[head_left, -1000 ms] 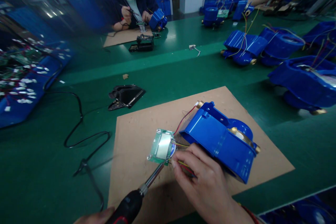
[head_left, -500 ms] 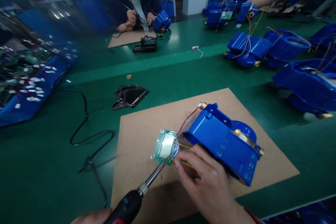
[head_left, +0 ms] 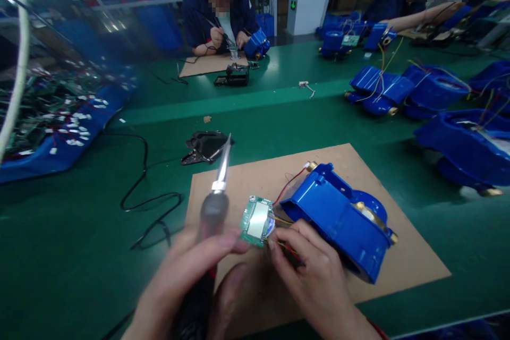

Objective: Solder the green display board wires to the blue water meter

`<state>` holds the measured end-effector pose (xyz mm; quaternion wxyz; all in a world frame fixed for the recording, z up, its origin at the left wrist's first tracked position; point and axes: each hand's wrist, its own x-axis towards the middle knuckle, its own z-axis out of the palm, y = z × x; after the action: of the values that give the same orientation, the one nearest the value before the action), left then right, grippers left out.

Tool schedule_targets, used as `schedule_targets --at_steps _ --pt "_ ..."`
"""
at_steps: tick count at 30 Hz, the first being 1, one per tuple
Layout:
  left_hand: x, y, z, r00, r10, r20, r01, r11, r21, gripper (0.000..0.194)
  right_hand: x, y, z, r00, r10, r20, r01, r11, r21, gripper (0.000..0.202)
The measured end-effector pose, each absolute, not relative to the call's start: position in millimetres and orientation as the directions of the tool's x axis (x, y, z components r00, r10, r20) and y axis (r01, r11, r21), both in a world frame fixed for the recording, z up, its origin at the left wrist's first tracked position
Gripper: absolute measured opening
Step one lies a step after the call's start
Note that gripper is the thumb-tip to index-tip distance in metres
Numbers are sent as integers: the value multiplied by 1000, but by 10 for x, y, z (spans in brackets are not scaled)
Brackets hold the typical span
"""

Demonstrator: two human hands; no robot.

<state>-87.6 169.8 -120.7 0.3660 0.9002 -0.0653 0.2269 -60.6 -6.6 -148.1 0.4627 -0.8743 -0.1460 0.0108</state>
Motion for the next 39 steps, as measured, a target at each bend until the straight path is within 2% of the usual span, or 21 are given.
schedule_targets --at_steps 5,9,12,16,18,24,27,31,34,37,39 --pt "-671 1314 -1138 880 -90 466 -414 -625 662 44 -588 -71 -1471 942 298 155 294 -506 -811 20" --pt "-632 1277 -1128 855 -102 509 -475 -547 689 44 -582 -75 -1476 941 310 136 286 -513 -809 23" --pt "-670 1342 -1102 847 -97 523 -461 -624 631 42 -585 -78 -1486 946 297 127 275 -533 -800 19" --pt "-779 1529 -1234 844 -136 519 -405 -795 451 43 -591 -95 -1480 936 281 212 330 -493 -805 15" --pt "-846 1618 -1347 856 -155 494 -392 -816 425 42 -598 -113 -1461 913 306 269 387 -443 -809 19" --pt "-1031 1584 -1452 934 17 357 -213 -776 594 28 -617 -177 -1398 800 412 436 589 -396 -704 12" --pt "-1088 1523 -1450 952 23 304 -174 -777 604 26 -618 -195 -1389 739 527 420 644 -369 -670 17" --pt "-1104 1586 -1528 938 38 344 -186 -784 592 22 -603 -183 -1376 758 501 417 611 -323 -723 16" --pt "-1046 1684 -1530 917 -94 387 -302 -797 523 22 -577 -142 -1373 753 464 466 623 -275 -733 12" --pt "-969 1710 -1442 875 -249 415 -451 -731 513 24 -558 -101 -1371 737 432 520 650 -244 -719 11" --pt "-961 1684 -1392 875 -252 414 -459 -707 539 23 -560 -82 -1365 742 420 522 650 -263 -713 11"
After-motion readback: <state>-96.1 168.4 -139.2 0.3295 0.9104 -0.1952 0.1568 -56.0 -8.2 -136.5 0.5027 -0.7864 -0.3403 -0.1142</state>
